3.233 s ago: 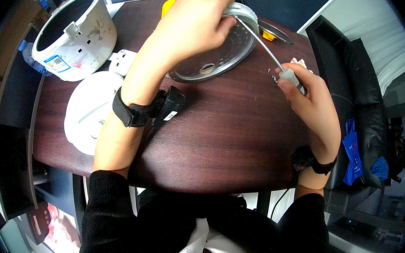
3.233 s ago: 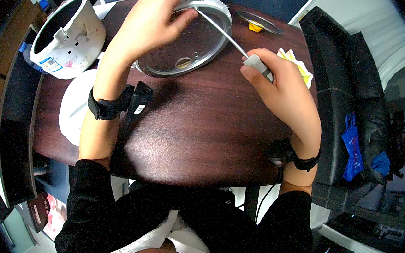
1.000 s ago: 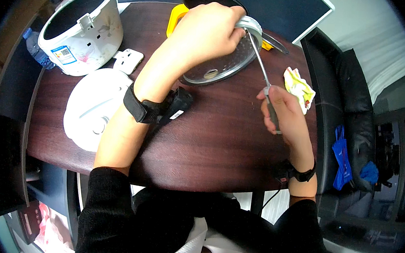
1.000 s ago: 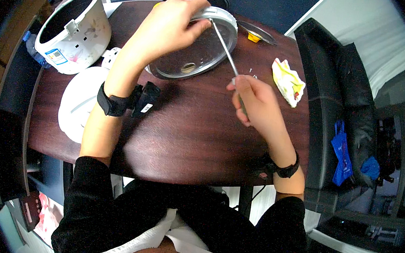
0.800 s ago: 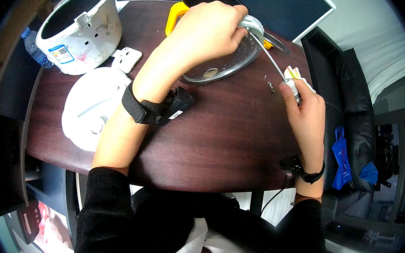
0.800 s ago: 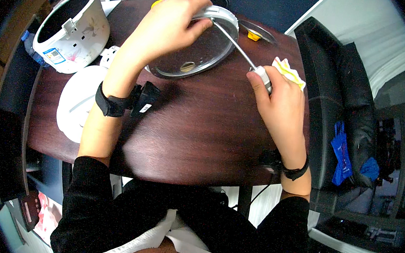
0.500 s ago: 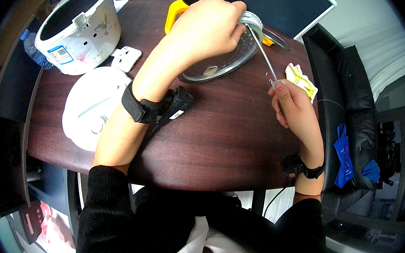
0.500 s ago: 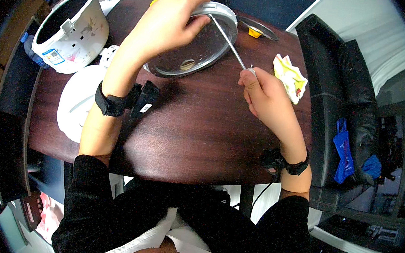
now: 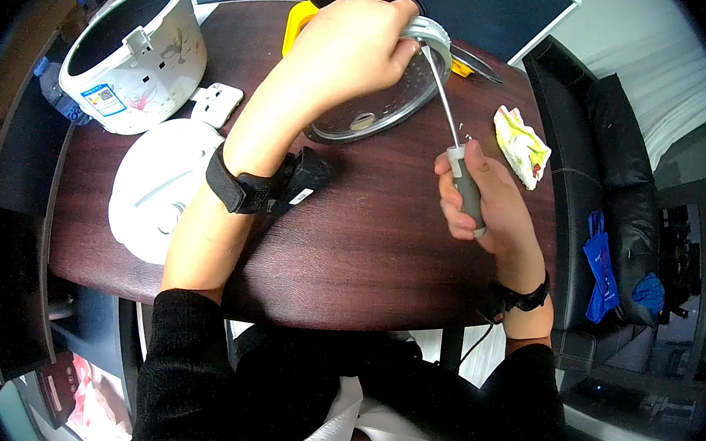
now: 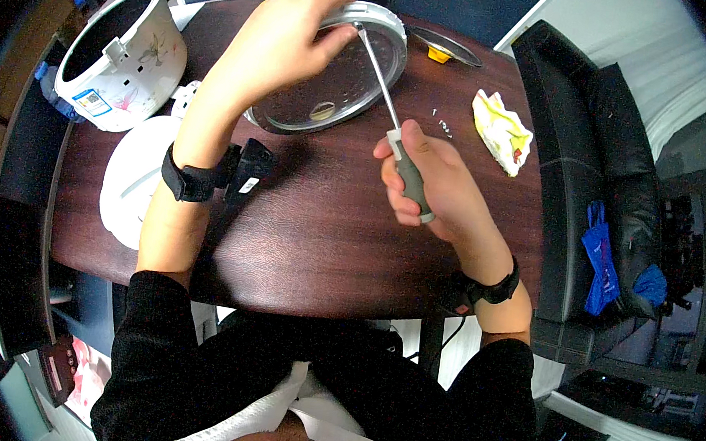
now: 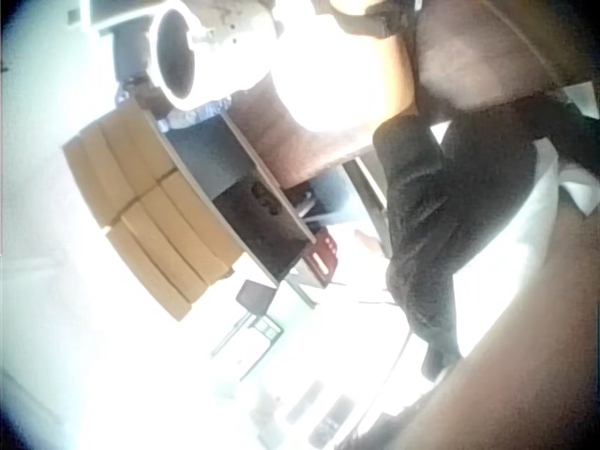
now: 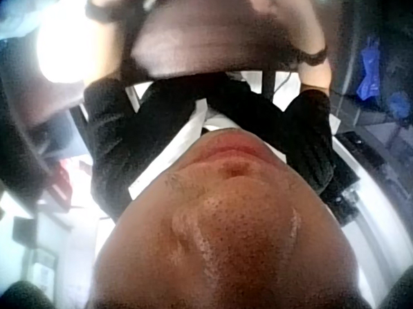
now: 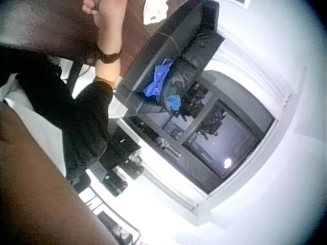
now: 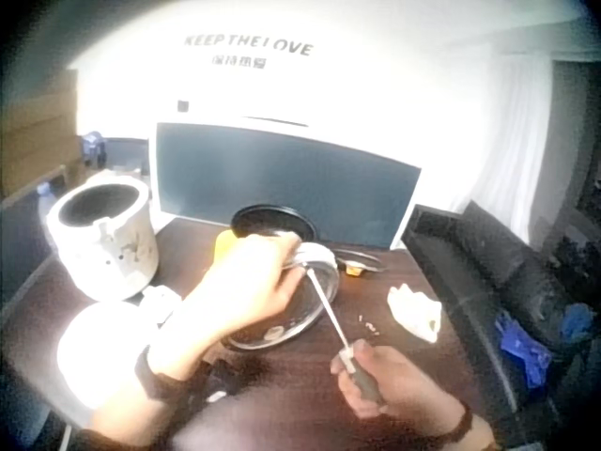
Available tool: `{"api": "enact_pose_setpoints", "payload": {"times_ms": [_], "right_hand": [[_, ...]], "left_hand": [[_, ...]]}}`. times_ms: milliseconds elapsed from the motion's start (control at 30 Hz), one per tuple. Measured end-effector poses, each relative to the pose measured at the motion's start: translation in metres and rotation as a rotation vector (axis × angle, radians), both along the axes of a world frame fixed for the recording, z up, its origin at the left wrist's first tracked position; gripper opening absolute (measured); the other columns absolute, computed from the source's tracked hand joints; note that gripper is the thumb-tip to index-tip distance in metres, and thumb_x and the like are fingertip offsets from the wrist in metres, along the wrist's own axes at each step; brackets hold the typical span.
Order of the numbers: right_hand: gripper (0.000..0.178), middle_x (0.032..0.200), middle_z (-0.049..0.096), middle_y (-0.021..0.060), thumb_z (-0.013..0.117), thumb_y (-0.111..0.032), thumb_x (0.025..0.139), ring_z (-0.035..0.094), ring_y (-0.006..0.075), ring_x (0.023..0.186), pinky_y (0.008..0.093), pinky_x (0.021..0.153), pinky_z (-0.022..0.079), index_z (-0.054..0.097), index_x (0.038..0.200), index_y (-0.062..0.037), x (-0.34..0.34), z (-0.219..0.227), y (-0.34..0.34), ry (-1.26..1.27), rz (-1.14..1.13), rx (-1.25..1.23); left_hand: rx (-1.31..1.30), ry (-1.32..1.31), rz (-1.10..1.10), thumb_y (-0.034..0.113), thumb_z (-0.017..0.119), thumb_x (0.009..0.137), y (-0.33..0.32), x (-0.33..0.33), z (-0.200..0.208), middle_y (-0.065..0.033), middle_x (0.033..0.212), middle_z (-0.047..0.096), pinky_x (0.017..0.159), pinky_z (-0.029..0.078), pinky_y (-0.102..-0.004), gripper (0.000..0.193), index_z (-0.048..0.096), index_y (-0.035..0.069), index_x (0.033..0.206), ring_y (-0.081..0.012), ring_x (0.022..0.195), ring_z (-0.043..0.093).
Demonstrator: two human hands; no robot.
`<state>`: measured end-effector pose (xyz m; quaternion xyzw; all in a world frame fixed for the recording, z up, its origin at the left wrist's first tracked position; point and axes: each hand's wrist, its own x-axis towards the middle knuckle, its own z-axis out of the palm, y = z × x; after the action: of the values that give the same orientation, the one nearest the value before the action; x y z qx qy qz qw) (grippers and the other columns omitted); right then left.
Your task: The person cleans a white plastic ring and a perforated metal lid with a cloth, then uses a screwdriver to fasten screws into the lid. The person handles the ring, lid, and screws on a wooden table.
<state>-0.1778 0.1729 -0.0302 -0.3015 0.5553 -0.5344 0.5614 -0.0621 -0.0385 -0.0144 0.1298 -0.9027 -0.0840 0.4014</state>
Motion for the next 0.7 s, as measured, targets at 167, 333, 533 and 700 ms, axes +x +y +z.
{"api": "enact_pose_setpoints", "payload": {"times_ms": [167, 333, 533, 700], "right_hand": [[0.032, 0.056, 0.051, 0.0073, 0.053, -0.032, 0.096, 0.05, 0.0191, 0.043, 0.0324, 0.043, 0.04, 0.058, 0.084, -0.0025, -0.015, 0.004, -0.005, 1.214, -0.153, -0.098], [0.028, 0.072, 0.063, 0.0155, 0.065, -0.03, 0.086, 0.063, 0.0335, 0.064, 0.039, 0.055, 0.048, 0.061, 0.085, -0.0029, -0.012, 0.038, 0.005, 1.799, -0.246, -0.139], [0.027, 0.069, 0.06, 0.0122, 0.062, -0.029, 0.09, 0.058, 0.0279, 0.059, 0.0362, 0.055, 0.046, 0.061, 0.088, -0.0015, -0.029, 0.031, -0.003, 1.616, -0.125, -0.125], [0.03, 0.063, 0.053, -0.001, 0.054, -0.03, 0.096, 0.046, 0.0081, 0.049, 0.0239, 0.046, 0.037, 0.063, 0.092, -0.0017, -0.047, 0.018, -0.002, 1.049, -0.026, -0.098]], "left_hand": [[0.001, -0.018, 0.026, 0.021, 0.062, 0.083, 0.001, 0.001, 0.0, -0.0211, 0.081, 0.064, 0.07, 0.051, -0.0442, 0.025, 0.061, 0.003, 0.101, -0.0379, 0.08, 0.063], [-0.017, -0.001, 0.019, 0.02, 0.062, 0.083, 0.004, 0.0, -0.001, -0.0208, 0.08, 0.064, 0.07, 0.051, -0.0441, 0.024, 0.06, 0.003, 0.099, -0.0377, 0.079, 0.063], [-0.028, 0.006, 0.015, 0.019, 0.063, 0.082, 0.001, 0.0, -0.001, -0.0204, 0.077, 0.063, 0.068, 0.05, -0.0451, 0.021, 0.06, 0.003, 0.095, -0.0382, 0.076, 0.063], [-0.047, -0.008, 0.009, 0.017, 0.064, 0.081, 0.006, 0.0, 0.003, -0.0209, 0.075, 0.063, 0.066, 0.05, -0.0459, 0.02, 0.06, 0.003, 0.095, -0.0389, 0.075, 0.063]]}}
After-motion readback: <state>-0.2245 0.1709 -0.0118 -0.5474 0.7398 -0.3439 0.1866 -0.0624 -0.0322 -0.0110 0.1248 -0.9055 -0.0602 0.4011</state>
